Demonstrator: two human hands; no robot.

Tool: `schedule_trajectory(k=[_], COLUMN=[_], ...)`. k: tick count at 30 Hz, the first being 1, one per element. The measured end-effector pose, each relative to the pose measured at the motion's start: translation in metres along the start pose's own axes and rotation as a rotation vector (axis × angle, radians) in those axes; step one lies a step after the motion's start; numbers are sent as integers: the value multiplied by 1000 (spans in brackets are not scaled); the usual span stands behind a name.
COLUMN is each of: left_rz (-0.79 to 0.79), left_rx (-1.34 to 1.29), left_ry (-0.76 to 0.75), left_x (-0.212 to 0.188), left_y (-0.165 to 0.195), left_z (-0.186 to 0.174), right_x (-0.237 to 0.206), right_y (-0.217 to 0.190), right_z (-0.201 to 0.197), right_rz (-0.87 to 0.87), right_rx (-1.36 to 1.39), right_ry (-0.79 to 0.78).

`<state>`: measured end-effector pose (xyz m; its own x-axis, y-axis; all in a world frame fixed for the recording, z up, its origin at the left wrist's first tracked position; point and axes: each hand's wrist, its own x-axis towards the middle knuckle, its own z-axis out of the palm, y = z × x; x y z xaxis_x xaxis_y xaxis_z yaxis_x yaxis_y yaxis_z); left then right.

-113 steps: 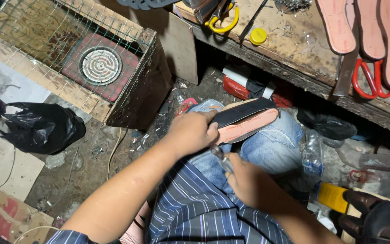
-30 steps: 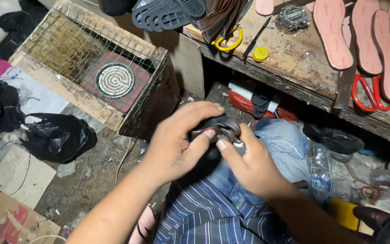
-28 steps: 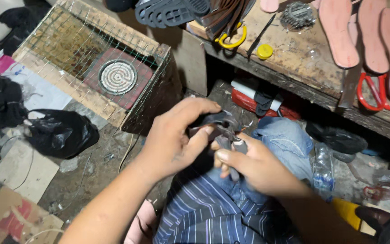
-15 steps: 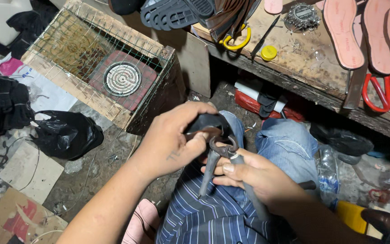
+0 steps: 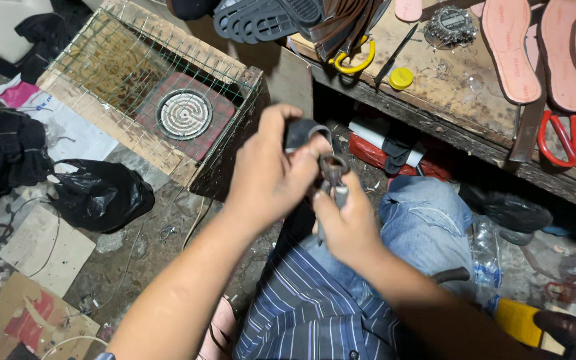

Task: The person sits on the floor of a shoemaking workshop and attaches a black fabric shoe upper to an insole on a wooden last. They pull and press the upper over the last, use pincers to grip and tuck the edges, and tap the shoe with a hammer to set it in place.

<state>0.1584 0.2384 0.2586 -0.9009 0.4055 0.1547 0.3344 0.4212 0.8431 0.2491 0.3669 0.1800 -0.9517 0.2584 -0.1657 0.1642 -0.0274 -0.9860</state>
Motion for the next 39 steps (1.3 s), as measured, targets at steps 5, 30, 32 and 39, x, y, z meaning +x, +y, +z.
schedule_trajectory(k=[5,30,32,39], left_rz=[241,225,241,247], left_rx=[-179,-429,-436,-42], left_ry=[36,102,80,-10], left_x=[34,42,31,-5], left_y=[-39,-50,-33,17], left_z=[-10,-21,-18,10], right_x=[14,-36,-32,-24], right_y=[-15,102,73,-49], right_z=[-36,-98,-98,-97], right_rz=[287,438,411,-98], right_rx=[346,-153,-64,-514], right_ry=[-322,-275,-311,-316])
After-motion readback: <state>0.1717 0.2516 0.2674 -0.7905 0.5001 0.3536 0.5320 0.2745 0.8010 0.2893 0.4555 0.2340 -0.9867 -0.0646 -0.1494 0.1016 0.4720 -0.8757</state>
